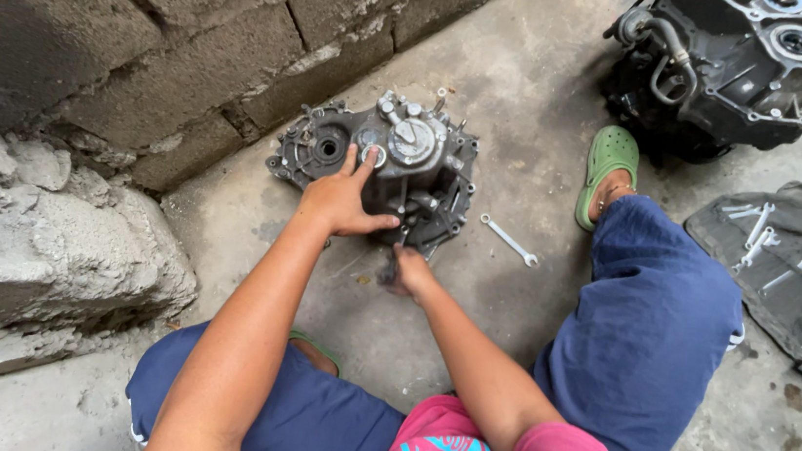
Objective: The person sits on the floor and uses a wrench to loosen and remove bolts from a disassembled engine casing. They repeatedly reposition the wrench and adjust their grip to access different fasteners on the component.
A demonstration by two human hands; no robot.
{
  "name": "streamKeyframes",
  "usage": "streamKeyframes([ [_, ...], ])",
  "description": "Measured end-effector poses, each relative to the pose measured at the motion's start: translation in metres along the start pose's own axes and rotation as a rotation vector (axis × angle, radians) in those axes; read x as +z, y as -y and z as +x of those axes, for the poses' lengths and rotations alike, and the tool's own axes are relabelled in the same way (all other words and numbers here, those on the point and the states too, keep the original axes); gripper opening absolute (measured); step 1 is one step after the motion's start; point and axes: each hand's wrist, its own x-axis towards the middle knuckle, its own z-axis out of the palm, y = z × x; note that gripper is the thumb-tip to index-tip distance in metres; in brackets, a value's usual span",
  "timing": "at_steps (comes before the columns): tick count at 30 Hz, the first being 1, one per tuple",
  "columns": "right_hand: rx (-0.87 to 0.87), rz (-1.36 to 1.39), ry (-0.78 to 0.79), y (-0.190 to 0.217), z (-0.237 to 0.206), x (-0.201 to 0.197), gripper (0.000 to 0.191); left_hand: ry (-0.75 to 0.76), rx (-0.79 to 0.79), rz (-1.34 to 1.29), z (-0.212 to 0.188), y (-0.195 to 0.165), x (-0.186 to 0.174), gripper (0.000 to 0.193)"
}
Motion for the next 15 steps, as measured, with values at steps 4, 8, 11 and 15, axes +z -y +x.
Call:
streamKeyframes([
  [4,0.118,0.069,0.022,0.002,0.000,0.005,0.029,0.017,-0.008,0.002,0.002,0.003,0.001,0.135],
  [8,-0.004,0.175,0.061,-0.011,-0.006,0.007,0.024,-0.012,0.032,-0.006,0.005,0.005,0.003,0.137],
  [11,-0.085,0.280,0.081,-0.011,-0.005,0.005,0.024,-0.005,0.012,0.004,0.003,0.004,0.005,0.136],
  [15,0.088,0.281,0.034,-0.002,0.000,0.002,0.020,-0.014,0.002,0.007,0.000,0.000,0.007,0.140],
])
